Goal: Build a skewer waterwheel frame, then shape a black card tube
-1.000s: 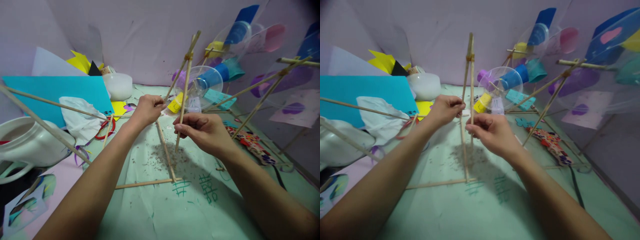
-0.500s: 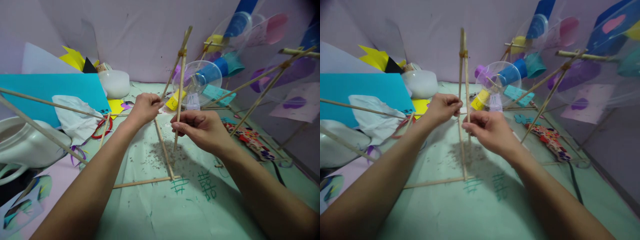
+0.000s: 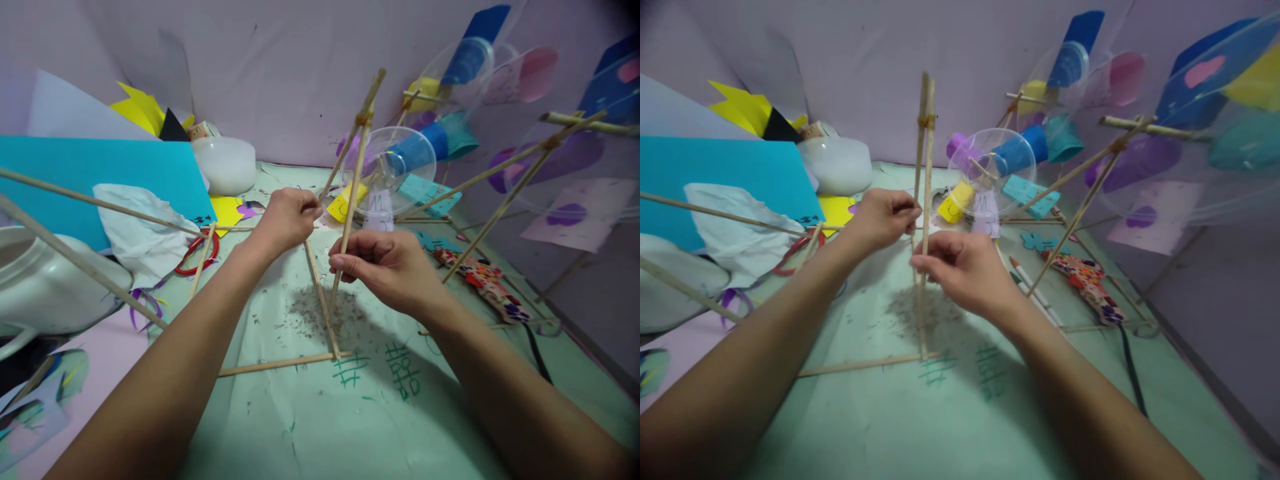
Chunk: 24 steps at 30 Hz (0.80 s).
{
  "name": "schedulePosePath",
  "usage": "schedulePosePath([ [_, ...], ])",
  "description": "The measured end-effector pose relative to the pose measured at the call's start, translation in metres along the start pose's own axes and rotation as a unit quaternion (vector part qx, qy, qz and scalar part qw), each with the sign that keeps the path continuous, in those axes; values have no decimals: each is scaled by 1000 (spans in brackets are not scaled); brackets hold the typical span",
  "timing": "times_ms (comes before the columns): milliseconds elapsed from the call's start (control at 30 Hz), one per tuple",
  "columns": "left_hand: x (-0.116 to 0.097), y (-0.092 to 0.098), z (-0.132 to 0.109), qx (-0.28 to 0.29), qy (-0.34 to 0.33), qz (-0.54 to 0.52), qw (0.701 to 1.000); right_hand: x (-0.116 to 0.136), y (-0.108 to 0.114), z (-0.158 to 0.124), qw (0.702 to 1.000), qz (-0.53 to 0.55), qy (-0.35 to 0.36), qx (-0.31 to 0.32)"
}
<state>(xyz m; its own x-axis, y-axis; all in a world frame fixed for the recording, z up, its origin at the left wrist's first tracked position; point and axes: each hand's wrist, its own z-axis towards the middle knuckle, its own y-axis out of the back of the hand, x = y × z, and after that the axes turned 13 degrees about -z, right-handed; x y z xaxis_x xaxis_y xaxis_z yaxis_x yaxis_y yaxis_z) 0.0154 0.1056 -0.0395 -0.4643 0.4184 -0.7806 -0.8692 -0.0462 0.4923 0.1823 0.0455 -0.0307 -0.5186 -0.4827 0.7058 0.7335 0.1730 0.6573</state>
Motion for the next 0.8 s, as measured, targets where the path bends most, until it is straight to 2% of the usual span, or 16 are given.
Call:
schedulePosePath([
  [267, -5, 1, -3, 2, -28, 63, 998, 1, -2, -4, 998, -54, -5, 39],
  [533, -2, 0, -7, -8, -54, 57, 997, 3, 0, -4, 996, -68, 2, 53],
  [800, -4, 1, -6, -3, -35, 68, 997, 1, -2, -5, 996, -71, 4, 53],
])
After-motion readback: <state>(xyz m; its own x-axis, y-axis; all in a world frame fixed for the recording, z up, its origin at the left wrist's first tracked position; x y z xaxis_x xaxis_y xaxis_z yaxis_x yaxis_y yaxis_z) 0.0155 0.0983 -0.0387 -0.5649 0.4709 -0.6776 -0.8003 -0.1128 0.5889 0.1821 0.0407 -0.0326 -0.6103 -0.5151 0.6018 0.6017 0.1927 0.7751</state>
